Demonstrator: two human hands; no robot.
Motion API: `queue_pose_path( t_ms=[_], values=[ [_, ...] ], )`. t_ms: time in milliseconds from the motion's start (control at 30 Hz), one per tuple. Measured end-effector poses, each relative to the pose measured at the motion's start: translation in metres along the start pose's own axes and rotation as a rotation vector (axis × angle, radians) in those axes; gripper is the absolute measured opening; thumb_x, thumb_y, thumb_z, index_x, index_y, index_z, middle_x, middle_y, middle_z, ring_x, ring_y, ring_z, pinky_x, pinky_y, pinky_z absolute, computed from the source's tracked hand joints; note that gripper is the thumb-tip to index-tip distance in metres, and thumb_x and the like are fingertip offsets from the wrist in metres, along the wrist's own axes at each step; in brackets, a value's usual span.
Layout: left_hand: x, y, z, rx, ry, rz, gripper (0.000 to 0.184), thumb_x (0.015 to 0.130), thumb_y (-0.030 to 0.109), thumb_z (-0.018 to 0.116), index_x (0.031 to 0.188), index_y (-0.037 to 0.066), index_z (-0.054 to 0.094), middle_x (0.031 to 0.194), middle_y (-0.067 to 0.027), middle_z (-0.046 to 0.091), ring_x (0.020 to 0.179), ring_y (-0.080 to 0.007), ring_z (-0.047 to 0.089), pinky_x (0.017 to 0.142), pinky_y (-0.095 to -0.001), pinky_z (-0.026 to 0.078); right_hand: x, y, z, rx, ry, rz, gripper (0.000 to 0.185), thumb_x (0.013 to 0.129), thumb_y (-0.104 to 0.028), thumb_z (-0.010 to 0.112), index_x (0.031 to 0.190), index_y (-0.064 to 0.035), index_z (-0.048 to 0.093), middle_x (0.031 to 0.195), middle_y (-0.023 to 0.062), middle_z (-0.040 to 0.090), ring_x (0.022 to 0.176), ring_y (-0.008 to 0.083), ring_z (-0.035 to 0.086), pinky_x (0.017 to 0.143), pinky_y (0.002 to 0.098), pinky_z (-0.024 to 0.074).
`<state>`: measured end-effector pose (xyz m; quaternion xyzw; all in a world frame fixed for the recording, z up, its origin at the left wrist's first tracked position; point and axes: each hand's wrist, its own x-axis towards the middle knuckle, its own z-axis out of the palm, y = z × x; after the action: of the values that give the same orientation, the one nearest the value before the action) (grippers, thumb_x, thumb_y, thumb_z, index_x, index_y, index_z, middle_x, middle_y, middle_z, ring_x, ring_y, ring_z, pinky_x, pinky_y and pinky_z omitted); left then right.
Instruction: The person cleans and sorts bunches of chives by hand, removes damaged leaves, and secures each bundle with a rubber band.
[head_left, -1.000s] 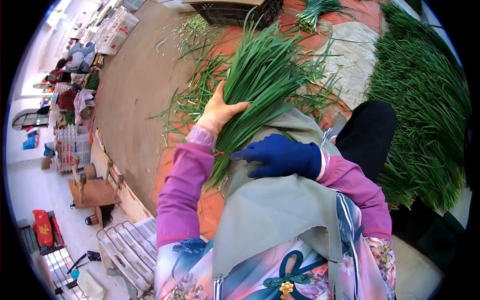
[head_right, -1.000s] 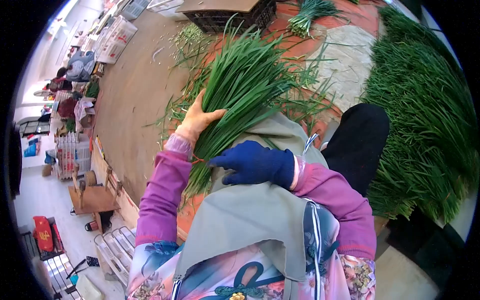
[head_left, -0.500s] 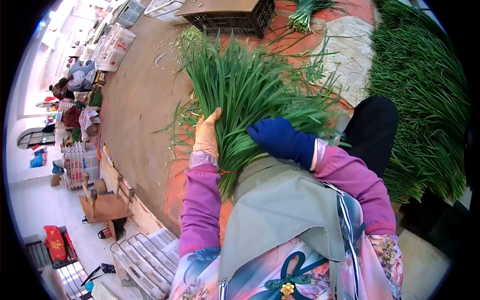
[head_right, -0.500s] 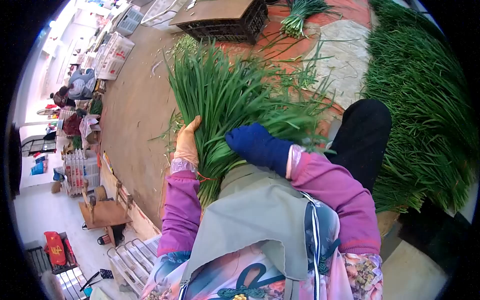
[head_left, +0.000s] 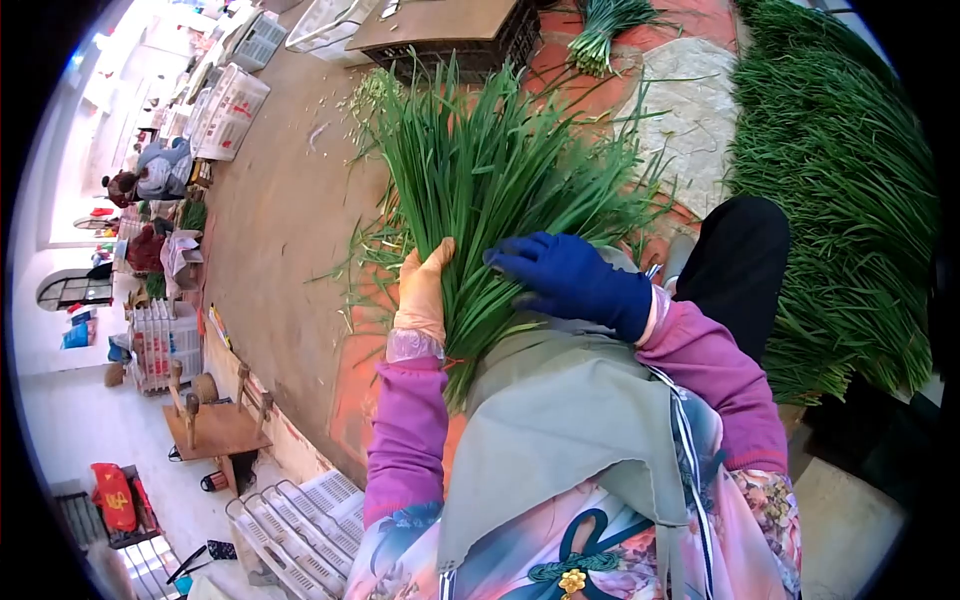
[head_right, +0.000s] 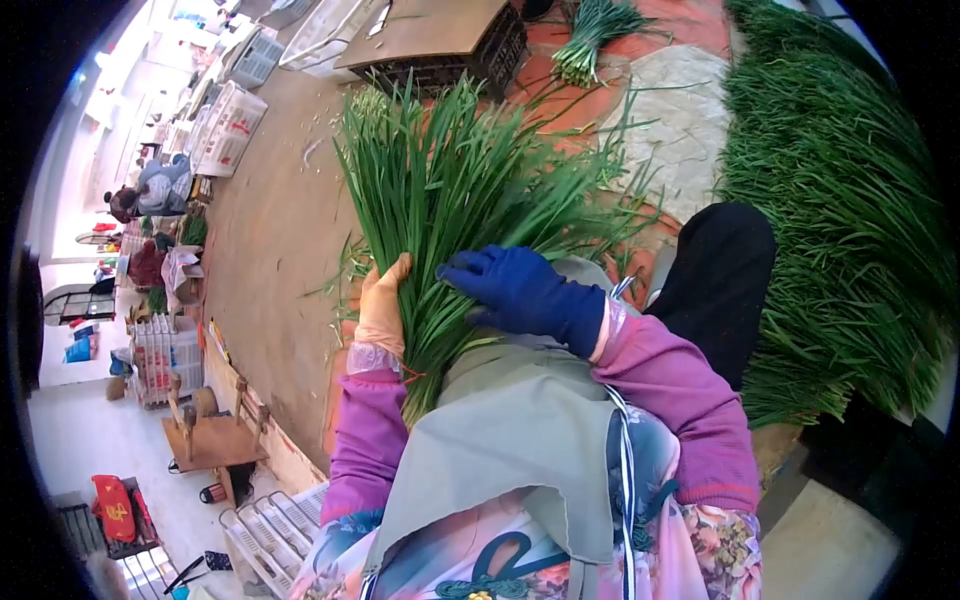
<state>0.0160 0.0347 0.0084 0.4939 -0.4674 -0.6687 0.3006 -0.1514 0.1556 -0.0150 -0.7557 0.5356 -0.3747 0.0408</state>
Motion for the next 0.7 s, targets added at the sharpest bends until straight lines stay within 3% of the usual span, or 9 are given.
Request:
queue_pose_path(
  t_ms=[33,67,133,167,200,267,367,533,700],
  values=[
    [-0.001,-0.001,0.0,-0.016,-0.006,0.002,0.028,0.08,0.012,0.064,0.104,-0.002,0.058,0.094,-0.0066,0.063,0.081,-0.0144,0.058,0.075,-0.0256,0.047,0.002,0.003,-0.002,0.125,0.164,-0.01,0.042,0.072,-0.019,0.066,0.111,-0.0091,0.055,0.092,0.0074,0.061,0.08,0.0298,0.059,0.069,0.0363,0.049],
    [-0.001,-0.002,0.0,-0.032,-0.013,0.004,0.027,0.081,0.011,0.063,0.104,-0.002,0.058,0.094,-0.0063,0.063,0.08,-0.014,0.059,0.073,-0.0251,0.047,0.003,0.008,-0.007,0.117,0.167,-0.011,0.042,0.072,-0.019,0.066,0.111,-0.0091,0.055,0.092,0.0074,0.061,0.08,0.0298,0.059,0.069,0.0363,0.049],
    [0.002,-0.005,-0.003,-0.011,-0.024,0.017,0.026,0.081,0.011,0.063,0.103,-0.002,0.058,0.093,-0.0063,0.063,0.078,-0.0139,0.059,0.072,-0.0249,0.048,0.007,0.017,-0.021,0.308,0.316,0.195,0.031,0.076,-0.019,0.065,0.104,-0.0086,0.058,0.091,0.0087,0.062,0.083,0.0292,0.06,0.072,0.0347,0.049],
    [0.003,-0.007,-0.005,0.004,-0.037,0.024,0.026,0.082,0.01,0.061,0.105,-0.002,0.057,0.093,-0.0071,0.063,0.078,-0.0157,0.06,0.071,-0.0268,0.05,0.012,0.025,-0.023,0.46,0.52,0.208,0.022,0.08,-0.02,0.064,0.097,-0.007,0.061,0.083,0.0077,0.063,0.067,0.0216,0.06,0.06,0.0287,0.0479],
    [0.003,-0.007,-0.006,0.019,-0.052,0.033,0.027,0.082,0.01,0.059,0.106,-0.002,0.056,0.093,-0.0079,0.062,0.077,-0.0175,0.061,0.07,-0.0288,0.052,0.015,0.028,-0.035,0.455,0.525,0.206,0.022,0.08,-0.02,0.064,0.097,-0.007,0.061,0.083,0.0077,0.063,0.067,0.0216,0.06,0.06,0.0287,0.0479],
    [0.002,-0.005,-0.004,0.037,-0.06,0.046,0.027,0.082,0.01,0.059,0.106,-0.002,0.056,0.093,-0.0079,0.062,0.077,-0.0175,0.061,0.069,-0.0288,0.052,0.018,0.028,-0.068,1.05,0.522,0.799,0.023,0.084,-0.015,0.058,0.105,-0.0043,0.059,0.08,0.0048,0.063,0.054,0.0067,0.052,0.05,0.0194,0.0412],
    [-0.003,-0.002,0.0,0.028,-0.068,0.03,0.026,0.082,0.01,0.06,0.105,-0.002,0.057,0.092,-0.0072,0.063,0.077,-0.0158,0.06,0.07,-0.0274,0.05,0.025,0.041,-0.076,1.126,0.575,0.823,0.032,0.083,-0.014,0.059,0.113,-0.0029,0.054,0.076,0.0027,0.061,0.046,0.0041,0.045,0.043,0.0182,0.0352],
    [-0.009,0.005,0.004,0.004,-0.09,-0.006,0.024,0.083,0.009,0.06,0.104,-0.002,0.057,0.091,-0.0071,0.063,0.077,-0.0149,0.06,0.069,-0.0271,0.05,0.032,0.048,-0.069,1.018,0.606,0.694,0.049,0.084,-0.018,0.056,0.127,-0.0015,0.041,0.074,0.0035,0.061,0.047,0.0051,0.046,0.043,0.0193,0.0357],
    [-0.003,0.002,0.0,-0.006,-0.084,-0.023,0.028,0.082,0.013,0.058,0.107,-0.001,0.056,0.094,-0.0099,0.063,0.077,-0.0201,0.061,0.068,-0.0305,0.052,0.028,0.059,-0.055,1.065,0.288,0.841,0.052,0.081,-0.023,0.058,0.126,-0.0037,0.042,0.067,0.0038,0.06,0.042,0.007,0.043,0.039,0.0222,0.0344]
  ],
)
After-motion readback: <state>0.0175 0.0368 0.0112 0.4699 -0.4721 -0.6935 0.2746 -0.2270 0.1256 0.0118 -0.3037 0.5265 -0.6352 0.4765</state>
